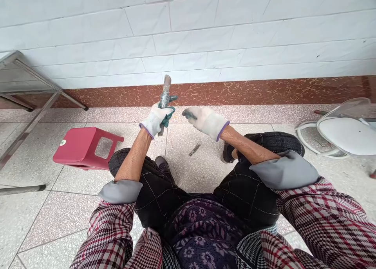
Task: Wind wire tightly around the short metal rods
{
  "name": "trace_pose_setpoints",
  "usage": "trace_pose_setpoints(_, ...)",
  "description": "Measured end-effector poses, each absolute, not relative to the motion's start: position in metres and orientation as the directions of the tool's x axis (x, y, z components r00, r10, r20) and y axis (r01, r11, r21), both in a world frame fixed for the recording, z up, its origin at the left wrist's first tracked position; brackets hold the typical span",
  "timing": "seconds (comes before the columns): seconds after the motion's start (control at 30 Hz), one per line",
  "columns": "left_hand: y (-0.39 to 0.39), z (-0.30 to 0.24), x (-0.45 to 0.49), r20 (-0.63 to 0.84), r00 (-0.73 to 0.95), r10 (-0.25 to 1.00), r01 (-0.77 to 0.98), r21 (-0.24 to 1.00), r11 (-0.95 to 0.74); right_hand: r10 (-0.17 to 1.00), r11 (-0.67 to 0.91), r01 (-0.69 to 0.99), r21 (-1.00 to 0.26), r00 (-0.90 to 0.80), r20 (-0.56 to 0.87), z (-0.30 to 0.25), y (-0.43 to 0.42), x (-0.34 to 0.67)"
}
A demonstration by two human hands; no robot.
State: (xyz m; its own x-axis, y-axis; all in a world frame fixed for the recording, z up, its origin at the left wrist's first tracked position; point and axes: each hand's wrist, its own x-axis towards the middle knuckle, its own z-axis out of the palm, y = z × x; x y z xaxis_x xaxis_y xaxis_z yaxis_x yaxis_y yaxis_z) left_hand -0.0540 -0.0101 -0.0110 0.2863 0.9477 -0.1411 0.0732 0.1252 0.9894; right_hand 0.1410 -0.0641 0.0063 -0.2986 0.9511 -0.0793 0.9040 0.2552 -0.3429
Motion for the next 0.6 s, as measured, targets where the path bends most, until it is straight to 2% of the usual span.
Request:
trace_pose_setpoints(0.07, -0.009, -0.01, -0.056, -0.141, 0.34, 0.93, -0.046, 0.985, 0.166, 0.963, 0.231, 0.887, -0.4, -0.266, -0.033, 0.008, -0.062, 0.144)
trace_pose_setpoints(0.13, -0.007, -0.009, -0.058, -0.13, 0.319, 0.939, -0.081, 0.983, 0.164, 0.958, 0.237, 0.886, -0.397, -0.282, -0.058, 0.008, -0.063, 0.141)
trace_pose_setpoints(0.2, -0.003, -0.011, -0.059, -0.11, 0.212, 0.971, 0.015, 0.994, 0.109, 0.938, 0.267, 0.893, -0.362, -0.327, -0.114, 0.003, -0.068, 0.132)
trace_pose_setpoints(0.27, 0.003, -0.018, -0.059, -0.045, 0.112, 0.993, 0.255, 0.967, 0.015, 0.922, 0.287, 0.9, -0.329, -0.352, -0.158, -0.003, -0.075, 0.122)
trace_pose_setpoints(0.33, 0.009, -0.028, -0.059, 0.04, 0.121, 0.992, 0.572, 0.814, -0.103, 0.915, 0.299, 0.9, -0.318, -0.365, -0.174, -0.007, -0.08, 0.117)
trace_pose_setpoints(0.4, 0.013, -0.042, -0.056, 0.069, 0.223, 0.972, 0.801, 0.556, -0.223, 0.915, 0.301, 0.904, -0.304, -0.364, -0.177, -0.005, -0.078, 0.121)
trace_pose_setpoints(0.47, 0.014, -0.053, -0.049, 0.004, 0.333, 0.943, 0.885, 0.345, -0.314, 0.927, 0.282, 0.918, -0.278, -0.335, -0.169, 0.004, -0.07, 0.132)
trace_pose_setpoints(0.5, 0.013, -0.057, -0.044, -0.039, 0.376, 0.926, 0.893, 0.282, -0.351, 0.939, 0.261, 0.93, -0.258, -0.307, -0.158, 0.01, -0.064, 0.14)
trace_pose_setpoints(0.53, 0.011, -0.06, -0.04, -0.073, 0.412, 0.908, 0.889, 0.249, -0.384, 0.948, 0.238, 0.94, -0.244, -0.28, -0.151, 0.016, -0.058, 0.149)
trace_pose_setpoints(0.6, 0.005, -0.059, -0.034, -0.098, 0.46, 0.883, 0.868, 0.258, -0.424, 0.969, 0.182, 0.962, -0.206, -0.211, -0.129, 0.028, -0.047, 0.165)
